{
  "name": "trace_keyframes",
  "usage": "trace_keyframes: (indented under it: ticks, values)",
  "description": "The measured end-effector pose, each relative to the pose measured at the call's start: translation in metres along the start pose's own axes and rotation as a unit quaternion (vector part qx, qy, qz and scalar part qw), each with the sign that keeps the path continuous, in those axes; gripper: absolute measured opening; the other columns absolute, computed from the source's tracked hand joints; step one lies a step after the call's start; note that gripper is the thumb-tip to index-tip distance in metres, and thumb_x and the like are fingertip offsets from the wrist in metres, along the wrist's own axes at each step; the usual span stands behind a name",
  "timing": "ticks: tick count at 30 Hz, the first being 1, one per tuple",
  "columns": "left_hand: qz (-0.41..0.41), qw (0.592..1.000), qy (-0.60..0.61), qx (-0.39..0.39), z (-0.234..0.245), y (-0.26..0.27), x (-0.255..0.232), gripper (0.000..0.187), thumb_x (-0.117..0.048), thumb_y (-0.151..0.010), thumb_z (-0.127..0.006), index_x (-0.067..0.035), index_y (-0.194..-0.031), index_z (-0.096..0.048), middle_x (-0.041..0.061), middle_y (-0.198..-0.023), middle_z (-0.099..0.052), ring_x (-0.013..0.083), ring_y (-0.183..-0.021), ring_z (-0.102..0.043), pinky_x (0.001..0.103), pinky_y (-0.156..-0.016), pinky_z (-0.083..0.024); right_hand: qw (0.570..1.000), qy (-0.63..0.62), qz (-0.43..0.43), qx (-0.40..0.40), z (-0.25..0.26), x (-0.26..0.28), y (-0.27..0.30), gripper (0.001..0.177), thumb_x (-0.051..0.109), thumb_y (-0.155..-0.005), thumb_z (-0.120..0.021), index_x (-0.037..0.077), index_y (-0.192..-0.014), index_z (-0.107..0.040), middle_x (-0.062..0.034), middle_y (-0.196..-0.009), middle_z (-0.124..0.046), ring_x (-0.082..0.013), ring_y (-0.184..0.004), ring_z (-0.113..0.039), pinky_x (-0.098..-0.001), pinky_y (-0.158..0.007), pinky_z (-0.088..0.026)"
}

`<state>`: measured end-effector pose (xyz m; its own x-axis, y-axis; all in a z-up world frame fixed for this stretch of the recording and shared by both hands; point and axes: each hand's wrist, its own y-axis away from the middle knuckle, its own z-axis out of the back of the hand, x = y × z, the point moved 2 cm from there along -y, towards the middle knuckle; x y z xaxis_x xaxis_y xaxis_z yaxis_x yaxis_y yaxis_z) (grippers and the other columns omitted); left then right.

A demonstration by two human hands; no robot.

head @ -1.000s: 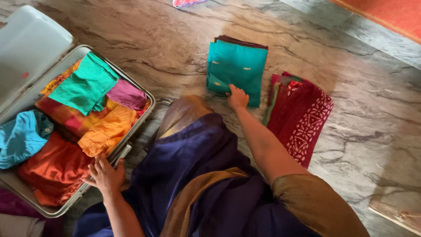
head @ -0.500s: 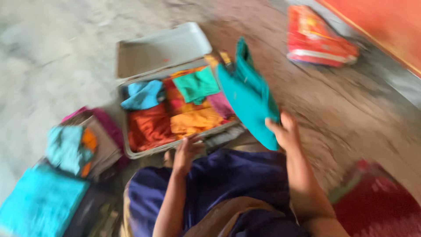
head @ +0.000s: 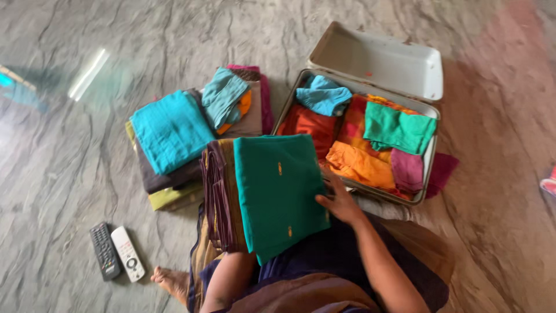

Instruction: The person folds and organizes various colored garments, including blouses and a saree, into a small metal suitcase while sitting on the floor.

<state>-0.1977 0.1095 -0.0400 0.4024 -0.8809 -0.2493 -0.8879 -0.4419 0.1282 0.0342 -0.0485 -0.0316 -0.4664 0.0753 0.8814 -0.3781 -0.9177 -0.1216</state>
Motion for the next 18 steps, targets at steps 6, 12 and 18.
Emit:
trace_keyframes:
  ticks: [6, 12, 18]
  values:
    - [-0.010, 0.999, 0.027, 0.032, -0.018, -0.002, -0.008, 0.057, -0.052, -0.096, -0.062, -0.006, -0.132, -0.062, 0.014, -0.114, -0.073, 0.0260, -0.098, -0.071, 0.039, -0.083, -0.059, 0.882, -0.430, -0.183, -0.061, -0.009, 0.006, -0.011, 0.113, 0.026, -0.065, -0.088, 0.023, -0.161, -0.028, -0.0177, -0.147, -0.050, -0.0362, -0.129, -0.054, -0.0515, -0.100, -0.052]
    - [0.006, 0.998, 0.033, 0.058, -0.037, -0.064, -0.002, 0.060, -0.054, -0.095, -0.062, -0.006, -0.131, -0.062, 0.014, -0.111, -0.073, 0.0256, -0.093, -0.072, 0.039, -0.080, -0.060, 0.950, -0.160, -0.068, -0.261, 0.081, -0.010, 0.033, 0.095, 0.010, -0.078, -0.082, 0.016, -0.161, -0.036, -0.0125, -0.151, -0.052, -0.0275, -0.133, -0.053, -0.0385, -0.108, -0.048]
    - [0.046, 0.985, -0.140, -0.090, 0.029, -0.122, 0.016, 0.056, -0.046, -0.094, -0.066, -0.005, -0.132, -0.063, 0.012, -0.109, -0.073, 0.0232, -0.091, -0.073, 0.036, -0.078, -0.062, 0.935, -0.130, -0.140, -0.299, 0.081, -0.063, 0.056, 0.086, 0.019, -0.080, -0.080, 0.016, -0.156, -0.041, -0.0144, -0.153, -0.050, -0.0270, -0.133, -0.052, -0.0427, -0.106, -0.046]
